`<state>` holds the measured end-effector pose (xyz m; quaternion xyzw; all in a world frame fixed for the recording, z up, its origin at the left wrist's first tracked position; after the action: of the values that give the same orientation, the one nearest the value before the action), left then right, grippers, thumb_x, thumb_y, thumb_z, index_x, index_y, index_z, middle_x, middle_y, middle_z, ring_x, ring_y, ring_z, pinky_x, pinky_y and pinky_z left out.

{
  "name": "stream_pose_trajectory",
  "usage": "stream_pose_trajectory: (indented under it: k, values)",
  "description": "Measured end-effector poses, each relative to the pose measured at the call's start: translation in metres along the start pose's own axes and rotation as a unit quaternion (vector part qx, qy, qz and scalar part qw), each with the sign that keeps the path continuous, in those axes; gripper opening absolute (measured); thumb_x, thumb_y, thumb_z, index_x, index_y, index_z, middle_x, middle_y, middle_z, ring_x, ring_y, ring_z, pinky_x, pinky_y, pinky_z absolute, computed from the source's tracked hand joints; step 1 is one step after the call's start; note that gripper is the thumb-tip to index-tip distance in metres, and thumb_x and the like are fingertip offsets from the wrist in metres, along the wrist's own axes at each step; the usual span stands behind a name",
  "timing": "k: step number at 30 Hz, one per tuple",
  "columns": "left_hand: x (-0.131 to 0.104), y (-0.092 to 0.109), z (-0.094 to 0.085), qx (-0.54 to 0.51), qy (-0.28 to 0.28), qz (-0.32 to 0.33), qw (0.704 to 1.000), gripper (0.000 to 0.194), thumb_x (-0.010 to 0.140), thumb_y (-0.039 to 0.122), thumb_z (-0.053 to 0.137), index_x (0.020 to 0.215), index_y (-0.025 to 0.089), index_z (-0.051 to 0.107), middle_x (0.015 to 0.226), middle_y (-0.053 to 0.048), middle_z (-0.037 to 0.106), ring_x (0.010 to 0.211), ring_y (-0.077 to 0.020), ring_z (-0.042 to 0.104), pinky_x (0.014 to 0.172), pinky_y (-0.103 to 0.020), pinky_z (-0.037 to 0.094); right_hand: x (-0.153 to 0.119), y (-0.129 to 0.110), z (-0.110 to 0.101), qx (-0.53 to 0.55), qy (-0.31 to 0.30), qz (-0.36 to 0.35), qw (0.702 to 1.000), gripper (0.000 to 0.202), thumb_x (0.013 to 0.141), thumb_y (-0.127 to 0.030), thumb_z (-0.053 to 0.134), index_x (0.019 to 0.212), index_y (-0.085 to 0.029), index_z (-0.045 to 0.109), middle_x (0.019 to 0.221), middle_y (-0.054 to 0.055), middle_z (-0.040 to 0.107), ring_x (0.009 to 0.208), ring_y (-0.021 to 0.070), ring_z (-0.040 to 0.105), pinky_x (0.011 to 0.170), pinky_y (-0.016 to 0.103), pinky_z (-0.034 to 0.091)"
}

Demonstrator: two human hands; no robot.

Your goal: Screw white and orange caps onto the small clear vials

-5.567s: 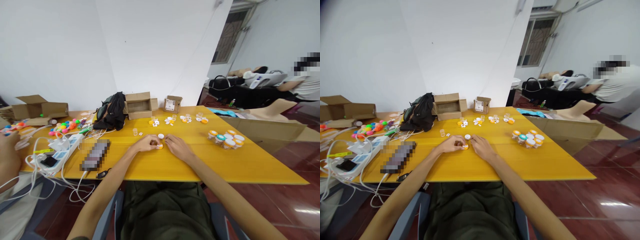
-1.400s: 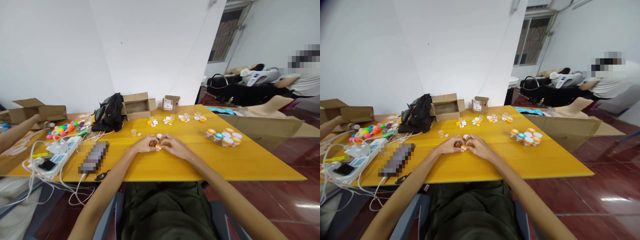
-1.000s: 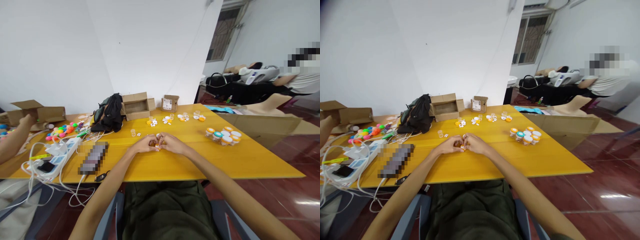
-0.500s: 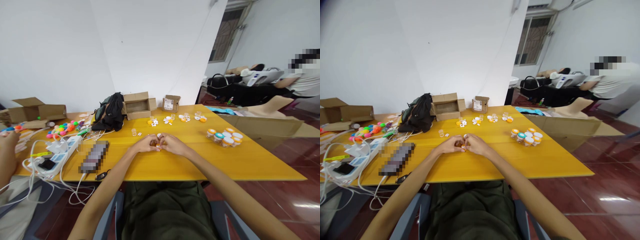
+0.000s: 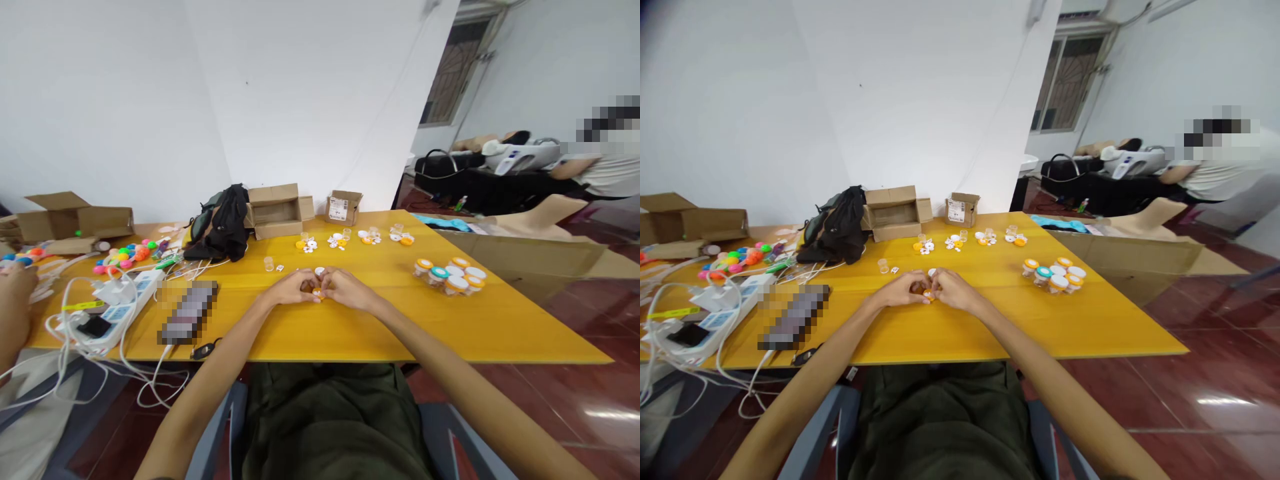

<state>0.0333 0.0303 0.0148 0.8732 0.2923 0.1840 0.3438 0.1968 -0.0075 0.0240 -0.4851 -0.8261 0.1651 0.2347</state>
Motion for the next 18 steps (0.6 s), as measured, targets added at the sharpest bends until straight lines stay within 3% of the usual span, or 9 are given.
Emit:
stream_pose_trajectory:
  k: [8, 18]
  values:
    - [0.0, 0.0007, -0.0005, 0.006, 0.001, 0.001, 1.0, 0.027, 0.071, 0.038, 0.077, 0.079, 0.017, 0.063, 0.078, 0.002, 0.052, 0.067, -0.0105, 0.042, 0.065, -0.024, 0.037, -0.0003, -0.0008, -0.0008, 0.0, -0.013, 0.05, 0.999, 0.01, 0.075, -0.012, 0.066, 0.068, -0.019, 0.067, 0.087, 0.005, 0.068, 0.083, 0.0188, 0.065, 0.076, 0.026, 0.047]
    - [0.0001, -0.0012, -0.0017, 0.013, -0.002, 0.018, 1.0, 0.028, 0.073, 0.04, 0.076, 0.08, 0.017, 0.063, 0.08, 0.002, 0.054, 0.071, -0.0118, 0.046, 0.068, -0.025, 0.039, -0.0037, -0.0007, -0.0014, -0.007, 0.005, -0.001, 1.0, 0.012, 0.076, -0.01, 0.064, 0.077, -0.021, 0.07, 0.09, 0.004, 0.067, 0.084, 0.0185, 0.064, 0.077, 0.026, 0.047]
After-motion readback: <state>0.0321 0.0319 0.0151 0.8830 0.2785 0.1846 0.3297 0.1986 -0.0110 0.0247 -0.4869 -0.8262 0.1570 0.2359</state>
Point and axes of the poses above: each hand's wrist, its own x-axis towards the middle knuckle, its own z-axis out of the palm, y = z × x, the point moved 2 cm from there along x, towards the middle knuckle
